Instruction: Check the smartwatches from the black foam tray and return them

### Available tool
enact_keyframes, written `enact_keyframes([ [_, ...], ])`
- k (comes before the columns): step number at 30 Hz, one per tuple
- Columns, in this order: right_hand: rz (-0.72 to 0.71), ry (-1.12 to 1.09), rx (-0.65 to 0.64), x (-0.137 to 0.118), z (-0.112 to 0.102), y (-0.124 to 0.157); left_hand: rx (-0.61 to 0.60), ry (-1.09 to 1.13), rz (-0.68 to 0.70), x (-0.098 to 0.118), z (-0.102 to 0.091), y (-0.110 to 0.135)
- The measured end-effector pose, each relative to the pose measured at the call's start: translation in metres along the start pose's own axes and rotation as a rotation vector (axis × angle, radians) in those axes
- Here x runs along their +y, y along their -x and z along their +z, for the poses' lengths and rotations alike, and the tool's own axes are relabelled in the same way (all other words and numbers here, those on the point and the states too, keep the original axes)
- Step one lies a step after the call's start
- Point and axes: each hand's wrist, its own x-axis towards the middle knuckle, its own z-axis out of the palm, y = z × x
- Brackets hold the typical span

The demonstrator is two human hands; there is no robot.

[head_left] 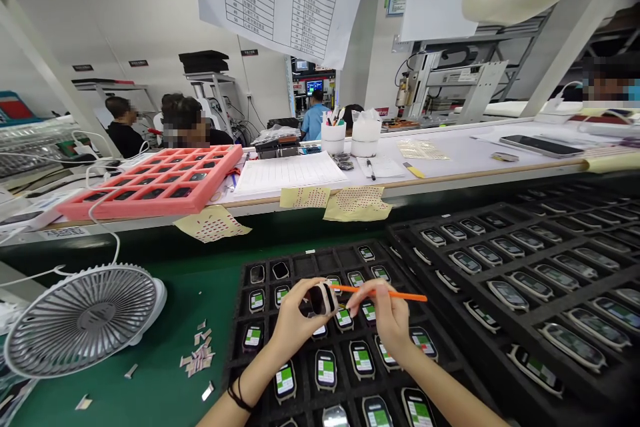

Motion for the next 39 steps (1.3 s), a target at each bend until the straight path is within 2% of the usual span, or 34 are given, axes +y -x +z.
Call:
enact_keyframes([
  [3, 0.079, 0.024, 0.026, 0.003, 0.001, -0.004, 0.02, -0.051, 0.045, -0.002, -0.001, -0.002],
  [6, 0.209, 0.093, -0.129, 0.01, 0.006, -0.006, 0.054, -0.122, 0.09, -0.007, -0.001, -0.002],
  [9, 0.331, 0.037, -0.232, 0.017, 0.013, -0.006, 0.047, -0.151, 0.109, -0.011, 0.002, 0.001],
  [16, 0.534, -0.238, -0.181, 0.017, 0.015, -0.006, -0.028, -0.051, 0.057, -0.008, 0.005, 0.005],
  [34, 0.512, -0.244, -0.156, 0.017, 0.008, -0.008, -0.041, 0.041, 0.02, -0.003, 0.0, 0.001],
  [39, 0.464, -0.263, -0.163, 0.021, 0.005, -0.01, 0.035, 0.019, -0.056, -0.005, -0.005, 0.0],
])
